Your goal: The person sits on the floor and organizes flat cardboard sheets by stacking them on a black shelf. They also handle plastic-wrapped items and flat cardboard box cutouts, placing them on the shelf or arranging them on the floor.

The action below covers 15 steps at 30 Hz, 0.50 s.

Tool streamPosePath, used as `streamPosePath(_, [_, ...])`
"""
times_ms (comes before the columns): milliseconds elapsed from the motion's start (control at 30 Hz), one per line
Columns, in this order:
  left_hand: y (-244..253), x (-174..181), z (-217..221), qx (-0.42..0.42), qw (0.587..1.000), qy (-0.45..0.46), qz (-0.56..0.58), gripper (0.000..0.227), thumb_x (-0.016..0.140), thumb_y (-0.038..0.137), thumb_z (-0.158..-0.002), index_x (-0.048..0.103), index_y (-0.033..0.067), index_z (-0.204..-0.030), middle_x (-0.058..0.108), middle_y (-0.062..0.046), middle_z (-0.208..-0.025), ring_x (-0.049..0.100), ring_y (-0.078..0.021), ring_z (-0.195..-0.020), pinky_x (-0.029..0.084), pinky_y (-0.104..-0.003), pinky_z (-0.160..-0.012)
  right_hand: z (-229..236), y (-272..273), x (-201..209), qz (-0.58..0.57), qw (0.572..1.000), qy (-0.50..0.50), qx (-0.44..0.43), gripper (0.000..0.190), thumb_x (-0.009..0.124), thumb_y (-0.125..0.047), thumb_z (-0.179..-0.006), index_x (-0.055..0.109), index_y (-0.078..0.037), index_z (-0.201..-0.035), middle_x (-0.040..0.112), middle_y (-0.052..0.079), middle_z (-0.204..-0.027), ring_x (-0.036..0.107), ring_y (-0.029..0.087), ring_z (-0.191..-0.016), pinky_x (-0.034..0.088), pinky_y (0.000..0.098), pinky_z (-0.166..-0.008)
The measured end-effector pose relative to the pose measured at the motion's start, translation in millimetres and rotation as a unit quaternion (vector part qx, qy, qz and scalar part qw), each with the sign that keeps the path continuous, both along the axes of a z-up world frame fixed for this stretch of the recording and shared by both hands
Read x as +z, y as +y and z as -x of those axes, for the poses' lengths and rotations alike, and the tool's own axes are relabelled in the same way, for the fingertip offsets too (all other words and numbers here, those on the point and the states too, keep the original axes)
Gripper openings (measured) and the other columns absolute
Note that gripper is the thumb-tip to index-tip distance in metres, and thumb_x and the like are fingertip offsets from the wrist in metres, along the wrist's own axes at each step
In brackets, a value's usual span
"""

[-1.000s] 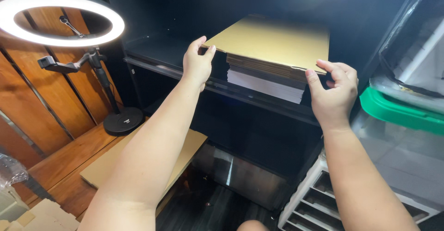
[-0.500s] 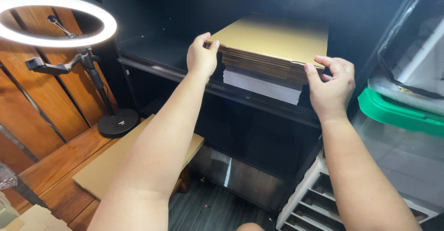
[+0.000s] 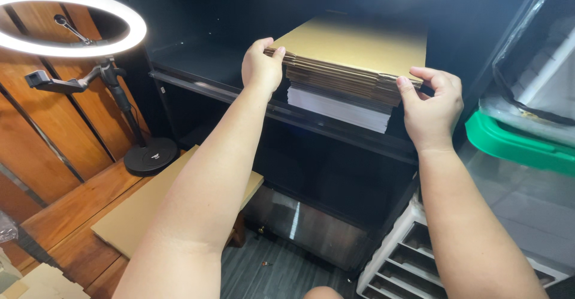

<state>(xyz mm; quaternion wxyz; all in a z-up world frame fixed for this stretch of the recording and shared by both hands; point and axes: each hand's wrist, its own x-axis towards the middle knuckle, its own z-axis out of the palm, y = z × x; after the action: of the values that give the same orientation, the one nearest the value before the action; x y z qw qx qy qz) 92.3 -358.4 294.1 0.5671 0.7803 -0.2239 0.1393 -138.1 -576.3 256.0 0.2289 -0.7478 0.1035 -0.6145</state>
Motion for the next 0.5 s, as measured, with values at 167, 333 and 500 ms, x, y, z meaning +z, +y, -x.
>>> streamPosePath(167, [4, 3, 5, -0.014, 0.998, 0.04, 0.039, 0.053, 0.066, 0.036, -0.099, 0.053, 0.0165, -0.147, 0.061, -0.005, -0.144, 0.058, -0.0231, -0.136, 0.051, -0.04, -0.11, 4, 14, -2, 0.035, 0.999, -0.022, -0.028, 0.029, 0.085, -0.01, -0.097, 0.071, -0.006, -0.123, 0.057, 0.013, -0.121, 0.064, 0.029, -0.115, 0.06, 0.0349, -0.083])
streamPosePath(333, [35, -35, 24, -0.004, 0.996, 0.049, 0.076, 0.067, 0.066, 0.043, -0.092, 0.048, 0.0154, -0.15, 0.051, -0.008, -0.151, 0.051, -0.0215, -0.141, 0.043, -0.04, -0.114, 26, 64, -18, 0.139, 0.983, -0.105, -0.053, 0.031, 0.077, 0.001, -0.096, 0.066, 0.001, -0.125, 0.06, 0.02, -0.126, 0.054, 0.035, -0.127, 0.049, 0.0469, -0.093])
streamPosePath(500, [108, -157, 37, -0.03, 0.999, -0.031, -0.004, 0.05, 0.078, 0.03, -0.092, 0.064, 0.0058, -0.133, 0.061, -0.021, -0.13, 0.057, -0.0407, -0.132, 0.046, -0.051, -0.114, 23, 94, -78, 0.125, 0.984, -0.113, 0.054, 0.02, 0.083, 0.009, -0.091, 0.074, -0.006, -0.102, 0.07, 0.011, -0.103, 0.066, 0.036, -0.114, 0.053, 0.0437, -0.1])
